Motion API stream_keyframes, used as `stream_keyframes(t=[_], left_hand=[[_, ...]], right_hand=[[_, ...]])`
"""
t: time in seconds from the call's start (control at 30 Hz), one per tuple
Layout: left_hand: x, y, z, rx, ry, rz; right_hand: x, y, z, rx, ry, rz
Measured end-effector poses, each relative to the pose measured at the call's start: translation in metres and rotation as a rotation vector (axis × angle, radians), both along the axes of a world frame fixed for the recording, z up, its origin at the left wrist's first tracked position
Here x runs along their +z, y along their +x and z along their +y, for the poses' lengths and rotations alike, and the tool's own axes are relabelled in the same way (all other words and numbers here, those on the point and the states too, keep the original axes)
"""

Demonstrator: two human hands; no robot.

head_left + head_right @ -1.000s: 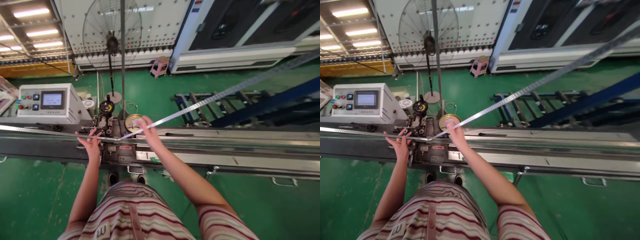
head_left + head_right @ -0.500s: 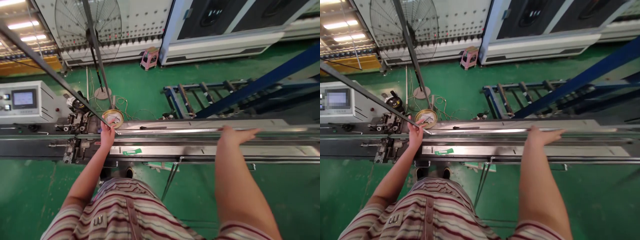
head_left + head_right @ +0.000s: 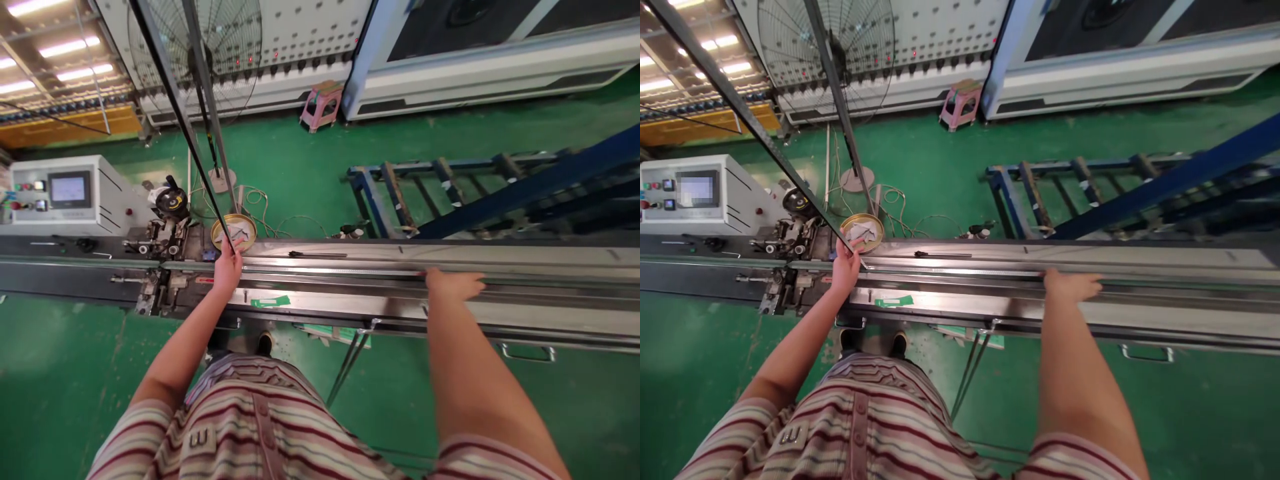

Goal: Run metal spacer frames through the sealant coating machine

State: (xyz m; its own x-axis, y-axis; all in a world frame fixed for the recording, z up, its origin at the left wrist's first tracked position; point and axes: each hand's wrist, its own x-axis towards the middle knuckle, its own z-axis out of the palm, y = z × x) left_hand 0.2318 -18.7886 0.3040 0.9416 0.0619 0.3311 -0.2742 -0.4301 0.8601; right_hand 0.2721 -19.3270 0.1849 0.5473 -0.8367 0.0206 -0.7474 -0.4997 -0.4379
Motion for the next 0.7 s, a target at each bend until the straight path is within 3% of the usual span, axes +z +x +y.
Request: stream_keyframes(t=[0.1,0.23,0.43,0.7], left_hand=[[0.000,0.001,0.039,0.048,0.010,-0.010],[0.002,0.000,0.111,0.090,0.015,-0.012],[0.007,-0.001,0.231,0.180,0.075,-0.018],[0.012,-0.001,0.389,0.247,0.121,-0.014]], right_hand=[[0.002,-0.004,0.051,-0.096,0.091,0.133],[-0.004,-0.018,0.121,0.152,-0.095,0.234],[-0.011,-0.027,0.226,0.384,-0.242,0.191],[-0.009,-0.022,0.392,0.485,-0.368,0.251]])
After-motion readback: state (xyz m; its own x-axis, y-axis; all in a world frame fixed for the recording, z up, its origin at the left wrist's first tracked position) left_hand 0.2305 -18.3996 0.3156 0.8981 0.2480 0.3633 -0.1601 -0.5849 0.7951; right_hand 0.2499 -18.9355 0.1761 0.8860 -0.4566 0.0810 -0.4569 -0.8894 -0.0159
